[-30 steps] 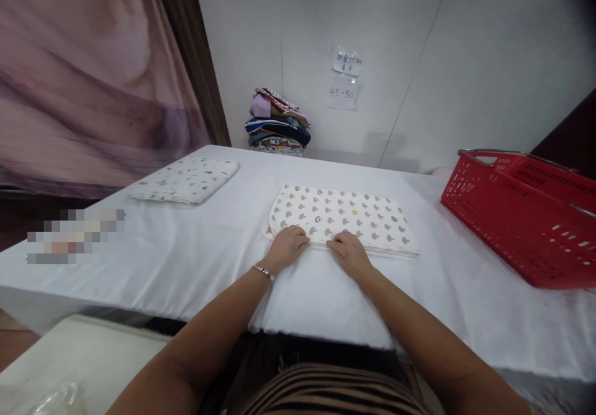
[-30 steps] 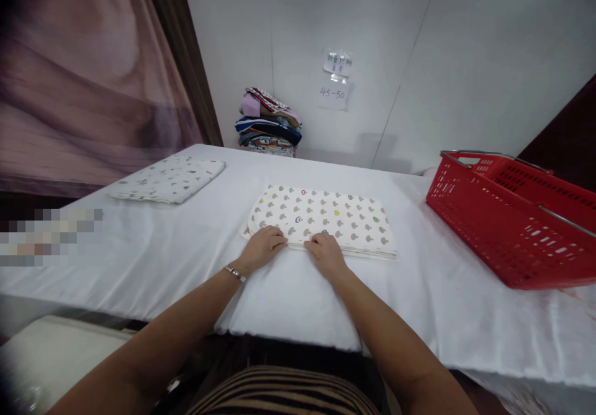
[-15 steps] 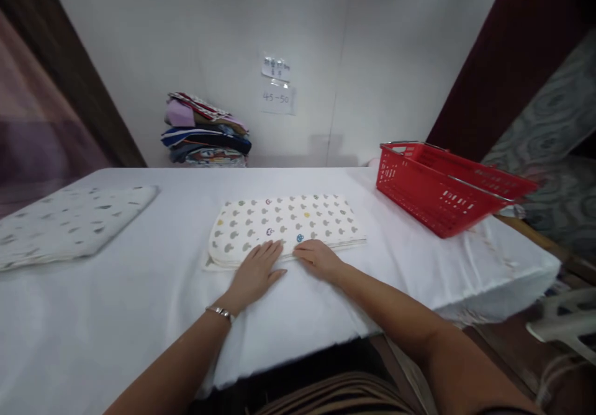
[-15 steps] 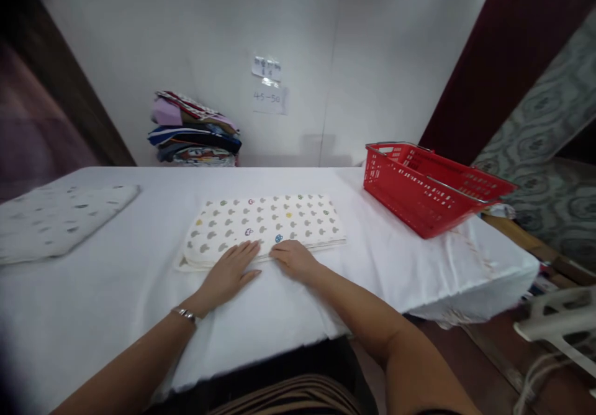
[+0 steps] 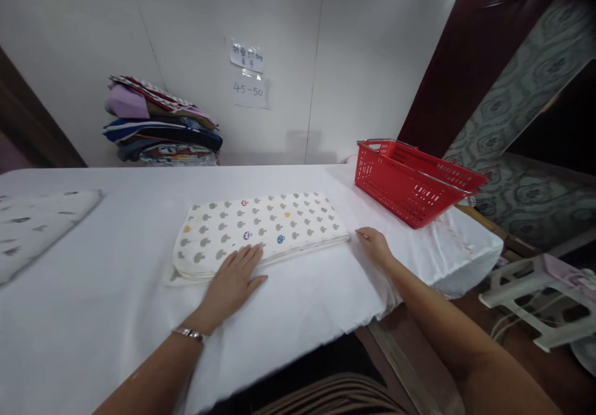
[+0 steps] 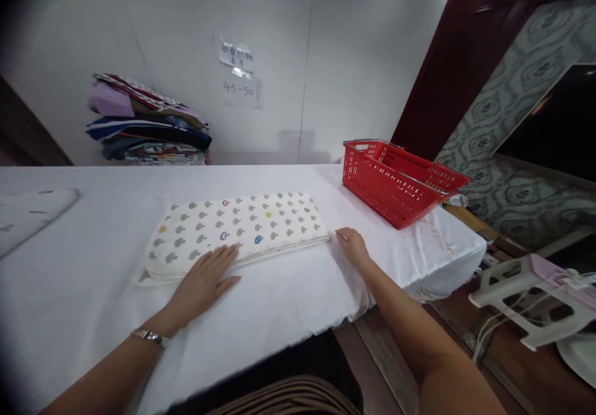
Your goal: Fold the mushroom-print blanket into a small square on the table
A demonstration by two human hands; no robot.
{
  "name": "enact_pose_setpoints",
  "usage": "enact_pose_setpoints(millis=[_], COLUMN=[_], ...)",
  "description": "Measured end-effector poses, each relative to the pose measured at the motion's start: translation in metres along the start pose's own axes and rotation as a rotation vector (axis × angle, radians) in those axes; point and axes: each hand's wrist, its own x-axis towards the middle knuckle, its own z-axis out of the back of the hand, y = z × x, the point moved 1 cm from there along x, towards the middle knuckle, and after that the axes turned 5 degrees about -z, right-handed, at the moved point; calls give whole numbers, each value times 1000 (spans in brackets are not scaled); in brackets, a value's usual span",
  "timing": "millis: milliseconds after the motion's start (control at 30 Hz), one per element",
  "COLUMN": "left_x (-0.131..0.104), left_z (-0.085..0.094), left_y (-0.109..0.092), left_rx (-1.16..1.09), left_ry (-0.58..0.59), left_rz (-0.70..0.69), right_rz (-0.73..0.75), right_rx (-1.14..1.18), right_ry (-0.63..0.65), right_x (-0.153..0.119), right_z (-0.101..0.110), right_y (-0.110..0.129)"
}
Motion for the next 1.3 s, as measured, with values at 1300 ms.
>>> enact_pose_setpoints(millis=[1300], left_x=[-1], left_z=[3], left_y=[-2], left_rx=[-23], left_ry=[0], left_rz=[11], right_rz=[-589], right_rx=[32], right_ry=[410], right_x=[44], right_z=[-16], right_y=[28])
